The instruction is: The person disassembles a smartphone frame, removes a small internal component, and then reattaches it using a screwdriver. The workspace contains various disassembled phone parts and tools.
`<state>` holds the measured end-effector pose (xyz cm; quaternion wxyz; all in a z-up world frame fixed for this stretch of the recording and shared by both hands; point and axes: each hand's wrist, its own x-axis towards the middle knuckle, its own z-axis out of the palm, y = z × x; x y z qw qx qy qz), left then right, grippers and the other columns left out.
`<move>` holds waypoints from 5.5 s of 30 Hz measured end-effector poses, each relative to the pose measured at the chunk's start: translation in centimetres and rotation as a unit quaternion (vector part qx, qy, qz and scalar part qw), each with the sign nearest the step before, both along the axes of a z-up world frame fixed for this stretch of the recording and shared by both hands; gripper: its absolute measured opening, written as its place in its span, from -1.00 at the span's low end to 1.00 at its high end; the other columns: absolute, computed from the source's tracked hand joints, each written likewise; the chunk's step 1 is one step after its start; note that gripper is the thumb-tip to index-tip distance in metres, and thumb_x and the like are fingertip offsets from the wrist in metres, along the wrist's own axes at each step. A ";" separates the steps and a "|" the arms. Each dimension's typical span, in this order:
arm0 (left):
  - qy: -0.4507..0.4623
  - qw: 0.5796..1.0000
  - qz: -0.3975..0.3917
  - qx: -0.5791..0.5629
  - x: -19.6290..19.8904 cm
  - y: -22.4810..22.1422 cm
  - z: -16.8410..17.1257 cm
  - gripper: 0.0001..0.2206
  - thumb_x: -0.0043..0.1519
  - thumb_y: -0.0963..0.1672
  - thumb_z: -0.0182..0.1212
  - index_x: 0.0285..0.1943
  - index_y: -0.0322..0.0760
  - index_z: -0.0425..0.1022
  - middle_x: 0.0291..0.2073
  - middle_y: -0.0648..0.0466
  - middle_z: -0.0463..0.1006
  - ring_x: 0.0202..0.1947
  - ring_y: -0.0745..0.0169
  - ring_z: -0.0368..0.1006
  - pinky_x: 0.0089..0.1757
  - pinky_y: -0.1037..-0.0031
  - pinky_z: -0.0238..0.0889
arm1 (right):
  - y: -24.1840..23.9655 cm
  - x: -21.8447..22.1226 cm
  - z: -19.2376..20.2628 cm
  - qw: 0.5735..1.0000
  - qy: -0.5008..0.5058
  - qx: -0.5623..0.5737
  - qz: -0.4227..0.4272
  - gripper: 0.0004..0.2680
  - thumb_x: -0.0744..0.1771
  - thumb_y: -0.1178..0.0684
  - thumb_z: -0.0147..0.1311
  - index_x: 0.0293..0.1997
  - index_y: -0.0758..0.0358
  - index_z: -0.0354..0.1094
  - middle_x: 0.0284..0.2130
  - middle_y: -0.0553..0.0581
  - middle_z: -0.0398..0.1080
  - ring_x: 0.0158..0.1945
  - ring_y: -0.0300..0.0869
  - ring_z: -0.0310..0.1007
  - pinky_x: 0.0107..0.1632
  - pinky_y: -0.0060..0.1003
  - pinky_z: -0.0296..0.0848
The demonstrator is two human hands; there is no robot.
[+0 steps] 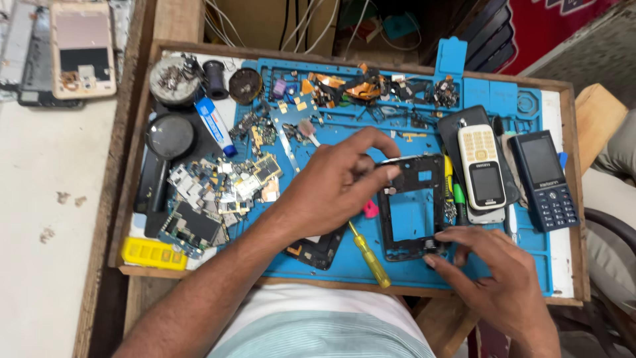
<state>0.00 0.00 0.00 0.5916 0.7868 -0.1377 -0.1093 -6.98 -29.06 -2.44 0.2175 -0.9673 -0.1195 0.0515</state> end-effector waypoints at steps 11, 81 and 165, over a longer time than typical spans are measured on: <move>0.058 0.928 0.032 -0.367 2.2 2.5 -5.5 -0.74 0.40 -0.15 0.17 0.20 -0.42 0.39 -0.35 0.09 0.62 -0.41 0.45 0.55 -0.38 0.57 0.47 | 3.2 1.4 -4.5 0.714 0.202 0.670 -0.033 -0.54 0.25 0.46 0.15 0.31 0.45 0.23 -0.12 0.37 0.54 -0.06 -0.07 0.59 0.04 -0.23 0.56; 0.172 0.921 -0.029 -0.348 -1.7 -0.9 -5.2 -0.78 0.30 -0.12 0.32 -0.06 -0.45 0.57 -0.40 0.03 0.64 -0.48 0.35 0.58 -0.39 0.50 0.54 | 3.5 2.0 -4.7 0.719 0.089 0.685 -0.072 -0.79 0.51 0.14 -0.08 0.14 0.57 0.39 -0.17 0.38 0.50 -0.16 -0.02 0.57 -0.05 -0.14 0.59; -0.100 0.852 0.345 -0.380 -1.9 11.0 -2.7 -0.71 0.31 -0.15 0.39 0.13 -0.44 0.52 -0.27 0.07 0.59 -0.41 0.38 0.55 -0.45 0.61 0.40 | 13.0 3.6 1.4 0.954 -0.185 -0.021 0.234 -0.60 0.19 -0.10 0.35 0.07 0.21 0.44 0.11 0.24 0.40 0.10 0.11 0.44 0.05 0.01 0.41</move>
